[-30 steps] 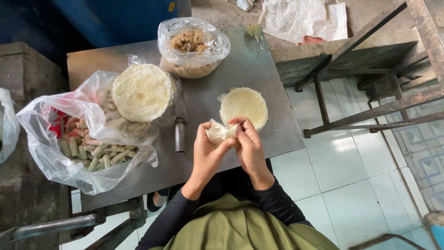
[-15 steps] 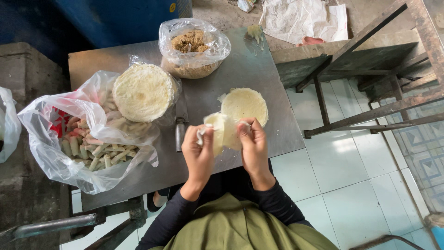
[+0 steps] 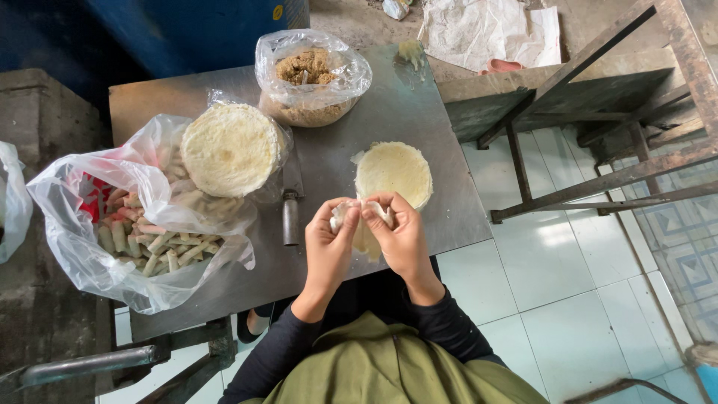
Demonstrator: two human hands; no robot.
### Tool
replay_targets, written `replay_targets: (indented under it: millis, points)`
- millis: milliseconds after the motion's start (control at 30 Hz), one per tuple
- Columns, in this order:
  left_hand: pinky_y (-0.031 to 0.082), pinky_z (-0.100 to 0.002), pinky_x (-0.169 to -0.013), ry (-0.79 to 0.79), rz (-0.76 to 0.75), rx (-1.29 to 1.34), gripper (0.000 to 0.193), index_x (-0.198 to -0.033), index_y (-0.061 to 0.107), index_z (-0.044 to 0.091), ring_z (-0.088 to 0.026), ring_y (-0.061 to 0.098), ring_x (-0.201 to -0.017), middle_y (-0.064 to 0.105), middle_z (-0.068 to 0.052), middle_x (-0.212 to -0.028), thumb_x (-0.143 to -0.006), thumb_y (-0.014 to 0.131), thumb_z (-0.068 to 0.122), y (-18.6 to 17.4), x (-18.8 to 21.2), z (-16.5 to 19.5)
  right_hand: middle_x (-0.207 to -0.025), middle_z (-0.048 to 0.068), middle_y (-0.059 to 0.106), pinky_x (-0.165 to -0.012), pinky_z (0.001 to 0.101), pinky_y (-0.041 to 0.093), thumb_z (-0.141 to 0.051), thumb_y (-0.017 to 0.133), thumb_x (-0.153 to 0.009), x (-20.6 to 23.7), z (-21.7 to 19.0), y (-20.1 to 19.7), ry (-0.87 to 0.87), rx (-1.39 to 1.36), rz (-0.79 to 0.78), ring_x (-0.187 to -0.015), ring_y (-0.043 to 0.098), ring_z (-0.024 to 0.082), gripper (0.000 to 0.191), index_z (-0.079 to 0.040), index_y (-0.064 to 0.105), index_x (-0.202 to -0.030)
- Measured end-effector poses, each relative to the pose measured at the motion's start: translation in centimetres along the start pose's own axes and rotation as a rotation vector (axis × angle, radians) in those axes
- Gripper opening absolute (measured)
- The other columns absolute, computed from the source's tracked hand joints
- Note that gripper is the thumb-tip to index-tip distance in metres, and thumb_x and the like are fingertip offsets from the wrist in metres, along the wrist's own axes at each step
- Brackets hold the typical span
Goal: The person sits at a metal table and peels thin layers off round white rice cakes by hand, one cake at a time. The separated layers are placed into a plastic bag beside the table, and peeled cakes are set aside as the person works through the stack.
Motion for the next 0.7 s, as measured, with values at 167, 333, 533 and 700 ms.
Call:
replay_targets:
  millis: [167, 333, 533, 700]
  points:
    - [0.045, -0.019, -0.079, 0.230, 0.136, 0.017, 0.007, -0.108, 0.061, 0.002, -0.004, 0.055, -0.090, 0.060, 0.001, -0.100, -0.107, 0.063, 0.008, -2.3, -0.2, 2.1, -0.096, 0.000, 0.062, -0.081, 0.0199, 0.047, -0.012, 0.068, -0.108, -0.2, -0.2, -2.2, -0.107, -0.052, 0.095, -0.088, 0.055, 0.005, 0.014, -0.001, 0.060, -0.111]
    - [0.047, -0.021, -0.086, 0.184, 0.044, 0.193, 0.008, -0.114, 0.053, 0.007, -0.005, 0.053, -0.094, 0.055, 0.002, -0.105, -0.112, 0.047, 0.012, -2.5, -1.0, 1.3, -0.102, 0.000, 0.058, -0.086, 0.0219, 0.046, -0.009, 0.053, -0.107, -1.4, -0.1, -2.9, 0.045, -0.370, 0.043, -0.091, 0.055, 0.006, 0.007, -0.006, 0.057, -0.112]
    - [0.036, -0.020, -0.074, 0.098, -0.022, 0.008, 0.024, -0.130, 0.057, 0.005, -0.005, 0.040, -0.082, 0.048, 0.002, -0.096, -0.117, 0.045, 0.020, -1.1, -0.1, 1.6, -0.096, -0.006, 0.041, -0.077, 0.0185, 0.037, -0.005, 0.059, -0.095, -0.3, -1.9, -0.9, 0.093, -0.062, -0.136, -0.084, 0.039, 0.004, 0.034, -0.004, 0.059, -0.130]
    - [0.045, -0.021, -0.080, 0.361, -0.047, -0.372, 0.058, -0.133, 0.054, 0.002, -0.006, 0.050, -0.093, 0.056, 0.000, -0.105, -0.084, 0.082, 0.012, 0.4, 0.7, 6.1, -0.095, -0.002, 0.042, -0.074, 0.0218, 0.042, -0.008, 0.083, -0.081, -0.5, -3.4, 0.0, -0.102, 0.387, -0.052, -0.083, 0.042, 0.009, 0.050, -0.007, 0.065, -0.128]
Point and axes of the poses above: each hand's wrist, its own x-axis away from the middle knuckle, its own y-axis out of the palm, z = x × y, the point moved 8 cm from there along -x, towards the middle knuckle
